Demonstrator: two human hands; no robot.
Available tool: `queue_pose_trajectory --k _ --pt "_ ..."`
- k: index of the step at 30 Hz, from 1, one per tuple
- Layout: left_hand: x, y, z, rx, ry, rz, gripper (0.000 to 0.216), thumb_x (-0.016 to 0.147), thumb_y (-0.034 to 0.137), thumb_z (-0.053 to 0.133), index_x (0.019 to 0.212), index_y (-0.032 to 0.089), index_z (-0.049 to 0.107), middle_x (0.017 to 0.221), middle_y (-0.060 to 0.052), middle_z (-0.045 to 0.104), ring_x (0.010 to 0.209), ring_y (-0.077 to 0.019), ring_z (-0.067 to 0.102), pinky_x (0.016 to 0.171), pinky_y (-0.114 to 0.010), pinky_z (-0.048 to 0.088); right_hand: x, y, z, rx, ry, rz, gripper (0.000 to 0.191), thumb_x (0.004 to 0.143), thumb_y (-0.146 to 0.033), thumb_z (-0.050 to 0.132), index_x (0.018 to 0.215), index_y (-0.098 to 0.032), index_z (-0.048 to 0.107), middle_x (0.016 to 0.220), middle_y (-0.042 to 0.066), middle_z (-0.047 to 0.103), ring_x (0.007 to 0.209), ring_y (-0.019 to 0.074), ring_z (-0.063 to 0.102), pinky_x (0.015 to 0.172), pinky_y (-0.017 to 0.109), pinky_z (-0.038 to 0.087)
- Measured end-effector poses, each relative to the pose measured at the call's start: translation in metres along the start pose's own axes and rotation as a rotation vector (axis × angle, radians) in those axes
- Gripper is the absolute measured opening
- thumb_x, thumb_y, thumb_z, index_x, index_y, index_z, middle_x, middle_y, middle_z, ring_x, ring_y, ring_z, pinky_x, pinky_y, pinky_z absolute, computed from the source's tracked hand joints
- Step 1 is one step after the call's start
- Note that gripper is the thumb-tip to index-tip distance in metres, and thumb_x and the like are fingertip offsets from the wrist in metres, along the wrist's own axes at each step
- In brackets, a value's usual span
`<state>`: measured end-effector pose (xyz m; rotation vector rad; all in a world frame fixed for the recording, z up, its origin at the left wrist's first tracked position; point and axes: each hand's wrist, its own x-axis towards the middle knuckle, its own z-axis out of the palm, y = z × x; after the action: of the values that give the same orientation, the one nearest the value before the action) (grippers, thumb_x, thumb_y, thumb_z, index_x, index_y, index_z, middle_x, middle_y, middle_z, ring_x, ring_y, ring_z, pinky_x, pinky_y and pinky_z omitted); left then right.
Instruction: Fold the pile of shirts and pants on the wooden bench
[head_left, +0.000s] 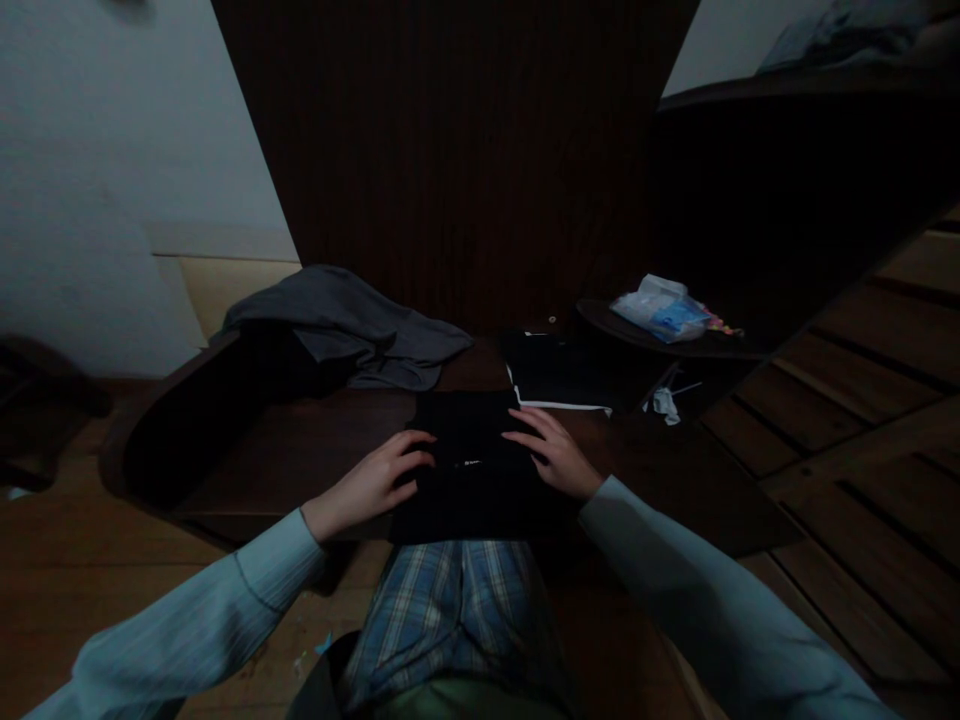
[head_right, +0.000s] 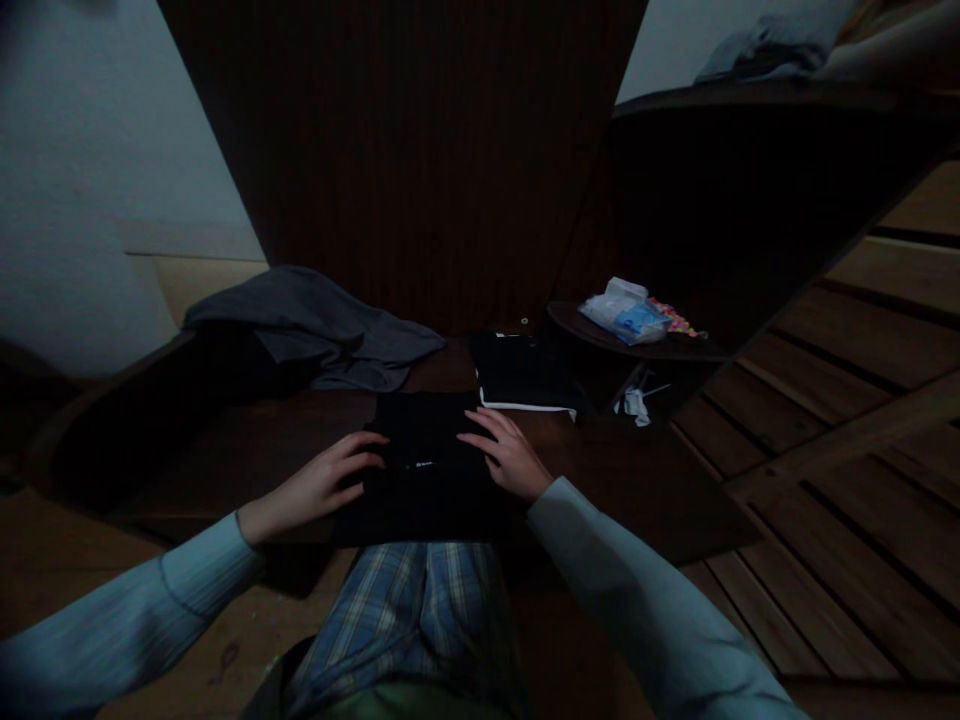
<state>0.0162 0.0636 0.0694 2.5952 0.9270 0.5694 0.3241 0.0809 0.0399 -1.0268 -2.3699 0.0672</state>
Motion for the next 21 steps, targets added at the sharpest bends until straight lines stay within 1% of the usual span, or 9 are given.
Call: queue_pose_trajectory --k 3,5,7,10,11,13,16,18,21 --pt "0.001 -0.002 -0.004 -0.058 0.011 -0.025 0.025 0.083 0.017 0.041 0.100 0.020 0.058 0.122 -0.007 0.050 0.112 -0.0191 0.046 0.096 -0.034 0.038 0.000 0.000 -0.006 0.085 -0.032 0.006 0.033 0.077 -0.011 0.042 0.097 -0.025 0.065 0.121 0.004 0.054 0.120 0.0219 0.039 0.098 0.047 0.035" --pt "0.005 0.001 -0.010 -0.108 0.057 -0.053 0.026 0.084 0.020 0.038 0.102 0.019 0.058 0.117 -0.007 0.055 0.108 -0.0187 0.051 0.094 -0.034 0.039 0.003 -0.002 -0.013 0.166 0.021 0.073 0.031 0.081 -0.015 0.040 0.093 -0.026 0.066 0.110 0.004 0.061 0.113 0.0207 0.047 0.096 0.046 0.038" --pt "0.007 0.008 -0.018 -0.142 0.136 -0.089 0.028 0.085 0.023 0.037 0.104 0.018 0.057 0.112 -0.007 0.058 0.105 -0.0192 0.053 0.093 -0.034 0.040 0.008 -0.009 -0.023 0.238 0.105 0.149 0.028 0.083 -0.019 0.039 0.094 -0.025 0.065 0.102 0.004 0.064 0.104 0.0198 0.054 0.093 0.043 0.041" --pt "0.004 0.022 -0.027 -0.157 0.249 -0.113 0.027 0.085 0.023 0.038 0.104 0.018 0.056 0.107 -0.006 0.061 0.101 -0.0190 0.054 0.091 -0.033 0.042 0.009 -0.024 -0.038 0.284 0.195 0.203 0.025 0.084 -0.025 0.041 0.095 -0.022 0.063 0.100 0.005 0.065 0.099 0.0196 0.057 0.089 0.039 0.044" --pt "0.001 0.027 -0.028 -0.155 0.259 -0.104 0.026 0.085 0.023 0.038 0.103 0.019 0.056 0.106 -0.006 0.061 0.100 -0.0185 0.055 0.090 -0.032 0.042 0.006 -0.029 -0.041 0.284 0.202 0.195 0.025 0.084 -0.025 0.041 0.095 -0.022 0.063 0.100 0.005 0.065 0.099 0.0197 0.057 0.089 0.039 0.044" --pt "-0.008 0.034 -0.024 -0.144 0.216 -0.059 0.024 0.084 0.021 0.039 0.100 0.019 0.056 0.105 -0.006 0.061 0.101 -0.0179 0.054 0.090 -0.032 0.042 -0.004 -0.037 -0.041 0.272 0.160 0.149 0.025 0.083 -0.022 0.040 0.094 -0.021 0.062 0.100 0.006 0.065 0.099 0.0198 0.057 0.088 0.038 0.045" --pt "-0.022 0.039 -0.006 -0.131 0.057 -0.023 0.023 0.079 0.015 0.042 0.097 0.020 0.055 0.113 -0.007 0.057 0.109 -0.0186 0.049 0.094 -0.034 0.040 -0.025 -0.043 -0.029 0.239 0.001 0.082 0.027 0.078 -0.015 0.042 0.097 -0.021 0.061 0.102 0.006 0.065 0.100 0.0195 0.057 0.089 0.040 0.045" --pt "-0.030 0.040 0.009 -0.139 -0.012 -0.060 0.024 0.074 0.011 0.045 0.095 0.020 0.052 0.121 -0.008 0.053 0.116 -0.0198 0.044 0.096 -0.036 0.038 -0.037 -0.045 -0.018 0.219 -0.074 0.089 0.033 0.074 -0.011 0.044 0.102 -0.022 0.058 0.109 0.006 0.062 0.105 0.0194 0.055 0.092 0.040 0.043" --pt "-0.037 0.038 0.027 -0.165 0.006 -0.160 0.022 0.072 0.009 0.046 0.091 0.020 0.048 0.127 -0.011 0.046 0.116 -0.0210 0.044 0.095 -0.037 0.038 -0.047 -0.049 -0.005 0.186 -0.090 0.149 0.036 0.072 -0.010 0.048 0.105 -0.021 0.056 0.116 0.006 0.058 0.111 0.0193 0.051 0.095 0.040 0.042"
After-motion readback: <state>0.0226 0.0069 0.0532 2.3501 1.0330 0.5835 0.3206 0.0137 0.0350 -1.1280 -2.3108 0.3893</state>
